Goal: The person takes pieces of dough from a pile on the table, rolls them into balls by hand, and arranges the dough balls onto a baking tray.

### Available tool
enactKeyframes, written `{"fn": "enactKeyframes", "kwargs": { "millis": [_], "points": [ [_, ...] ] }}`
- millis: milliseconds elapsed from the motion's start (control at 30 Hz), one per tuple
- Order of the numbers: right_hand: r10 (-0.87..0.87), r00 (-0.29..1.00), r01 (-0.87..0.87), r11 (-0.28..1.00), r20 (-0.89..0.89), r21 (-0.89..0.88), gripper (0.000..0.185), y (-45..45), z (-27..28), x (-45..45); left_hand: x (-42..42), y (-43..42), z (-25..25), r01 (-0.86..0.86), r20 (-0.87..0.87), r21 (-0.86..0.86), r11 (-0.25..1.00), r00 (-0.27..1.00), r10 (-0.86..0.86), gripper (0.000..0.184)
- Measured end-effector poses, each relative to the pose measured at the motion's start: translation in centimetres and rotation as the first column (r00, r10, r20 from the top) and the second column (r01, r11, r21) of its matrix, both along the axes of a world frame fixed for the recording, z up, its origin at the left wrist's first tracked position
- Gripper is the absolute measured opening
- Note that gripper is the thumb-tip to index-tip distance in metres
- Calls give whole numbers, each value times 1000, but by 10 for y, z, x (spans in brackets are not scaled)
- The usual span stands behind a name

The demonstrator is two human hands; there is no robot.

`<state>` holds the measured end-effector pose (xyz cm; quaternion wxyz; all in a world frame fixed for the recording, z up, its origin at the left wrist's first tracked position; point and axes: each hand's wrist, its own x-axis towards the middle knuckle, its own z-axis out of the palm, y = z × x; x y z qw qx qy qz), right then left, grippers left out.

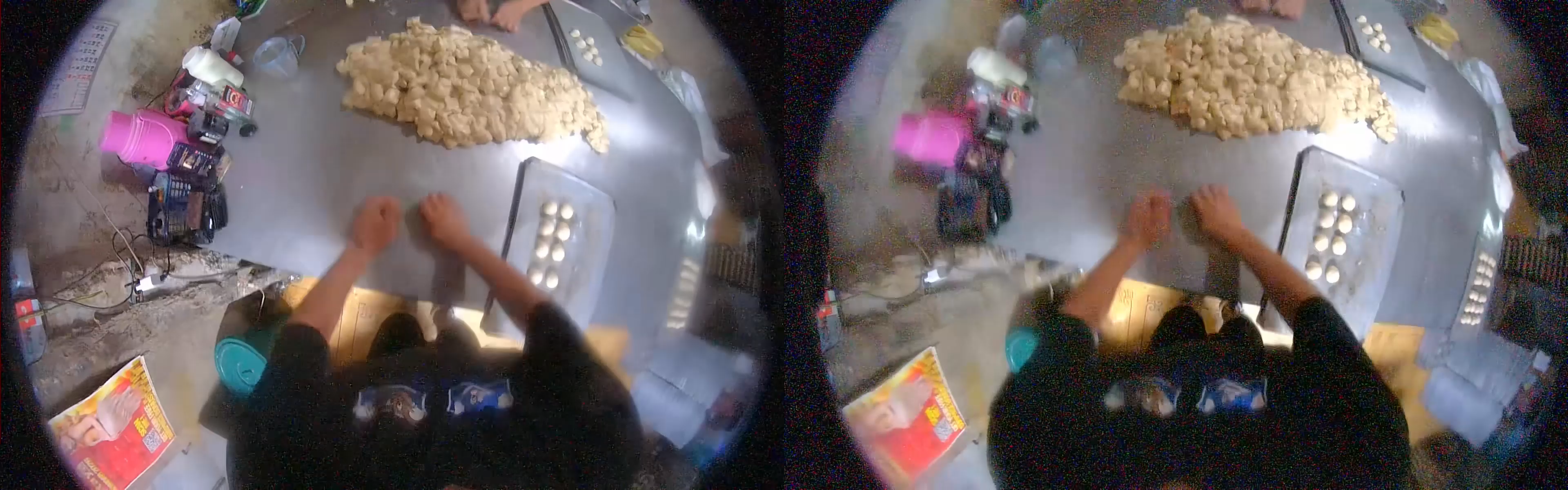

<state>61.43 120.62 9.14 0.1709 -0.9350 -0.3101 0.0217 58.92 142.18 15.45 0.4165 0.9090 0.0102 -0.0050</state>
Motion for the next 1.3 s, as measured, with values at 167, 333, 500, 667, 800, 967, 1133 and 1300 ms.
{"fn": "enactKeyframes", "kwargs": {
  "millis": [167, 333, 500, 667, 800, 967, 1133, 1300],
  "points": [
    [-272, 920, 220, 954, -282, -202, 37, -31, 46, -64, -63, 45, -60, 38, 176, 715, 698, 956, -233, 12],
    [9, 992, 3, 995, 126, -96, 28, 18, 10, -45, -44, -22, -32, 128, 246, 668, 733, 892, -379, 28],
    [-153, 986, 160, 981, -68, 111, 24, -21, 27, -25, -29, 8, 11, -5, 317, 419, 908, 938, -141, 42],
    [-231, 951, 300, 844, -204, 445, 24, -59, 47, -89, -61, -5, -13, 152, 90, 217, 964, 980, -175, 33],
    [-373, 861, 508, 653, -345, 561, 36, -117, 85, -167, -84, -130, 28, 55, -48, -55, 997, 997, -57, 24],
    [-553, 774, 609, 519, -308, 600, 35, -200, 76, -218, -125, -236, 35, 446, 283, 102, 889, 844, -456, 24],
    [-496, 801, 596, 603, -335, 530, 37, -234, 59, -213, -147, -274, 13, 381, 280, 385, 841, 820, -500, 23],
    [-488, 835, 534, 600, -256, 596, 39, -240, 59, -209, -145, -279, 32, 304, 277, 395, 867, 861, -427, 25]
  ]
}}
